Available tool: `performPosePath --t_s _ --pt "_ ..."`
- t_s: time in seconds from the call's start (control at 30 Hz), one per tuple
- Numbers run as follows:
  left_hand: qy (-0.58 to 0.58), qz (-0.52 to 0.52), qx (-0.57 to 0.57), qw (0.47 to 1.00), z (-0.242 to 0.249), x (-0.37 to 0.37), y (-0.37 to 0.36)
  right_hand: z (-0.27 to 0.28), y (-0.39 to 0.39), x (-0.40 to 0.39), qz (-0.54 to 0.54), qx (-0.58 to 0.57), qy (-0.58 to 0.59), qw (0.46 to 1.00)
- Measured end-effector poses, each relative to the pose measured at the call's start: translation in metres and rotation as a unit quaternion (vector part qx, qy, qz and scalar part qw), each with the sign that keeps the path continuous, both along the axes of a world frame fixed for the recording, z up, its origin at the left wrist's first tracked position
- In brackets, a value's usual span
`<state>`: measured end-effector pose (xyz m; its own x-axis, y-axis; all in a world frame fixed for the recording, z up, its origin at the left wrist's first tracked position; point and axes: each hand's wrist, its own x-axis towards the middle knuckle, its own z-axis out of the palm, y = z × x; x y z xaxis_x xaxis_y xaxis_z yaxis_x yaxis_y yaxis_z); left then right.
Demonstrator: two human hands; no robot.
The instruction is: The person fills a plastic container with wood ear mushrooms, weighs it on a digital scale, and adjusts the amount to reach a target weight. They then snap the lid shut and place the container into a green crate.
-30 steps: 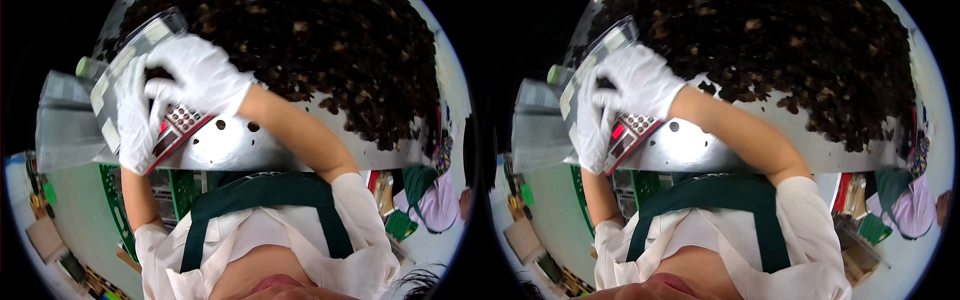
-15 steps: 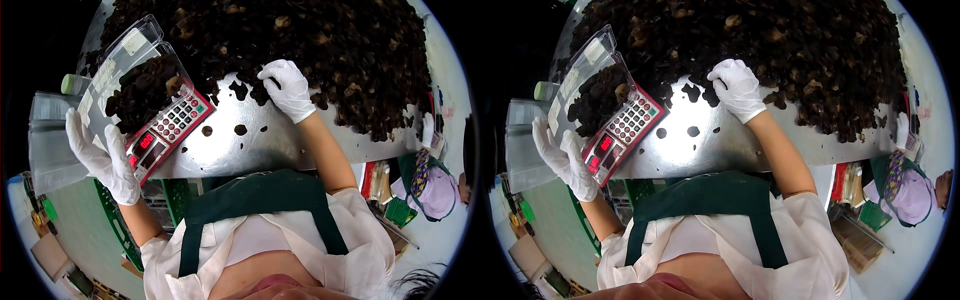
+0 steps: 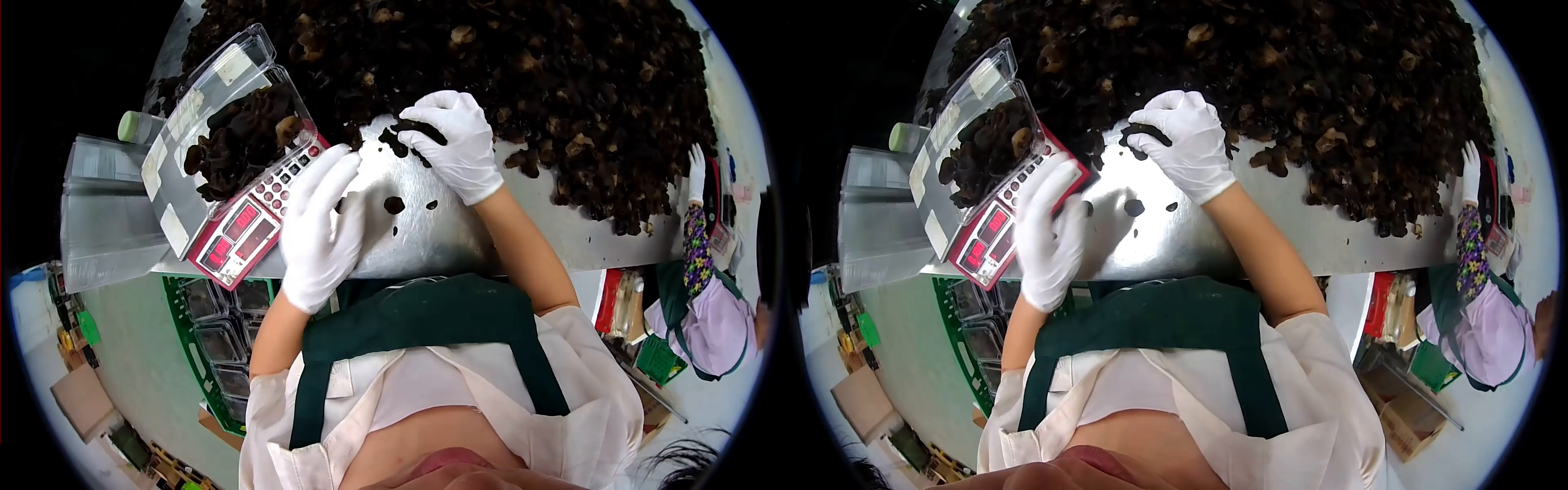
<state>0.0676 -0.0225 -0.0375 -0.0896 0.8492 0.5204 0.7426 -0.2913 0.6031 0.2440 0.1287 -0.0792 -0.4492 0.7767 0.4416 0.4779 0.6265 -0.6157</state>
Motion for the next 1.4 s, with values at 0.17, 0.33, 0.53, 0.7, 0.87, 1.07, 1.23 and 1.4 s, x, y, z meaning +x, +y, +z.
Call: performPosePath --t_s 0.17,0.33,0.53,0.7,0.87,1.07,1.23,1.4 --pt "-0.274 -0.018 -0.128 0.953 -0.023 0.031 0.038 0.011 -0.019 0.013 0.068 0.052 0.083 0.993" --pt "-0.484 -0.046 -0.199 0.851 -0.02 0.044 0.039 0.016 -0.035 0.029 0.082 -0.048 0.127 0.987" --pt "-0.492 -0.059 -0.185 0.849 -0.021 0.047 0.032 0.013 -0.041 0.039 0.098 -0.081 0.149 0.981" --pt "-0.461 -0.095 -0.207 0.858 -0.022 0.048 0.022 0.015 -0.041 0.045 0.095 0.005 0.108 0.99" --pt "-0.391 -0.112 -0.15 0.901 -0.026 0.05 0.023 0.013 -0.044 0.051 0.114 -0.009 0.111 0.987" --pt "-0.418 -0.082 -0.109 0.898 -0.028 0.061 0.021 0.019 -0.053 0.05 0.076 -0.101 0.207 0.97" --pt "-0.36 -0.087 -0.095 0.924 -0.031 0.057 0.02 0.018 -0.047 0.056 0.115 0.066 0.093 0.987" --pt "-0.221 -0.089 -0.067 0.969 -0.03 0.054 0.023 0.014 -0.047 0.058 0.131 0.039 0.092 0.986"
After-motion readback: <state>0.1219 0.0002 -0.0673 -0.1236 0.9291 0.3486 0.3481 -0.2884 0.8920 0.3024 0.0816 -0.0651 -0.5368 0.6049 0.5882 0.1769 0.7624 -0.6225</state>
